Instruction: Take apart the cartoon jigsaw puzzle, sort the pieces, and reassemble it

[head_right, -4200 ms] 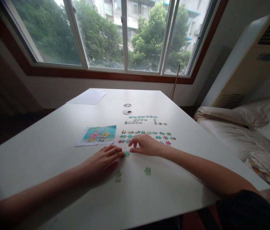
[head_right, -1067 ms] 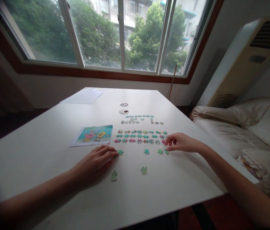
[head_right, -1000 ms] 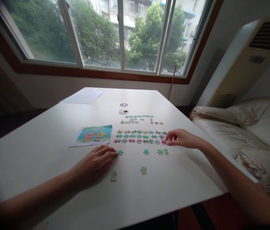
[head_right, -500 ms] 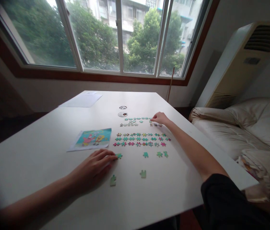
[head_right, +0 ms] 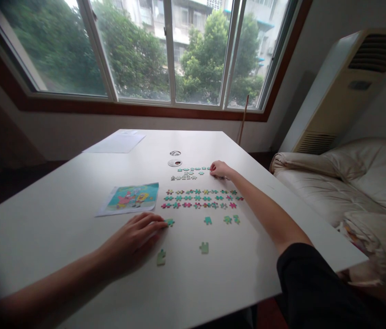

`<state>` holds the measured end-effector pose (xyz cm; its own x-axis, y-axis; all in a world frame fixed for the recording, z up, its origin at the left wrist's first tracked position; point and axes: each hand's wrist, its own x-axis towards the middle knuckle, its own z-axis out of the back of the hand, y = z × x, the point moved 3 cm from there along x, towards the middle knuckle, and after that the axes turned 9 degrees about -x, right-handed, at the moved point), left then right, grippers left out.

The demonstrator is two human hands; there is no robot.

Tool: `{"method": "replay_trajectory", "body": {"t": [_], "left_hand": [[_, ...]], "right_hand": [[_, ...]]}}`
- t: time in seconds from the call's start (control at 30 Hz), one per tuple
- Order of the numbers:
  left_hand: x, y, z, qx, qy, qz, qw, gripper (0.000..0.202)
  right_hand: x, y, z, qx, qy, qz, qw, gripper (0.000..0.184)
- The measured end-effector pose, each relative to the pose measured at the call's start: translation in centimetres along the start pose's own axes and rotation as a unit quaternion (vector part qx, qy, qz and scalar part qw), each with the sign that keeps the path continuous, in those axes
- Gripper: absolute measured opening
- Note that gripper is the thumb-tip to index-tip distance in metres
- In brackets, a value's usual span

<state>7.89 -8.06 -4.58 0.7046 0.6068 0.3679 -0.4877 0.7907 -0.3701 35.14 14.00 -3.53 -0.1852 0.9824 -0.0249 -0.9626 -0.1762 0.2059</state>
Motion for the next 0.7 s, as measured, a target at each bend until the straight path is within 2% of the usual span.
{"method": "replay_trajectory", "body": {"t": [0.13, 0.2, 0.27, 0.33, 0.37, 0.43, 0.5, 0.57, 0.7], "left_hand": [[0.0, -0.1, 0.1, -0.003, 0.0, 0.002, 1.0, 0.028], [0.0, -0.1, 0.1, -0.005, -0.002, 0.002, 1.0, 0.028], [0.0, 0.1, 0.0, -0.005, -0.001, 0.002, 1.0, 0.027], [0.0, 0.2, -0.1, -0.003, 0.001, 0.003, 1.0, 0.027], [0.0, 0.2, -0.1, -0.002, 0.001, 0.004, 1.0, 0.028], [0.0, 0.2, -0.2, -0.001, -0.001, 0.005, 1.0, 0.028], [0.0, 0.2, -0.2, -0.002, -0.003, 0.005, 1.0, 0.028], [0.0, 0.1, -0.2, -0.002, -0.004, 0.003, 1.0, 0.029], [0.1, 0.0, -0.4, -0.003, 0.0, 0.003, 1.0, 0.028]], "right_hand": [[-3.5, 1.6, 1.4, 0.041, -0.014, 0.079, 0.996, 0.023], [-6.3, 2.2, 2.2, 0.07, 0.01, 0.134, 0.988, 0.022], [-9.8, 2.8, 2.9, 0.116, 0.08, 0.226, 0.964, 0.025], [-13.5, 3.1, 3.0, 0.11, 0.199, 0.277, 0.934, 0.026], [-15.2, 3.2, 3.0, 0.102, 0.234, 0.288, 0.923, 0.025], [-17.8, 3.4, 2.8, 0.077, 0.26, 0.304, 0.913, 0.024], [-19.5, 3.5, 2.5, 0.067, 0.248, 0.314, 0.914, 0.024], [-20.5, 3.5, 2.3, 0.082, 0.208, 0.314, 0.923, 0.027], [-21.5, 2.0, 2.1, 0.115, 0.096, 0.248, 0.957, 0.031]]}}
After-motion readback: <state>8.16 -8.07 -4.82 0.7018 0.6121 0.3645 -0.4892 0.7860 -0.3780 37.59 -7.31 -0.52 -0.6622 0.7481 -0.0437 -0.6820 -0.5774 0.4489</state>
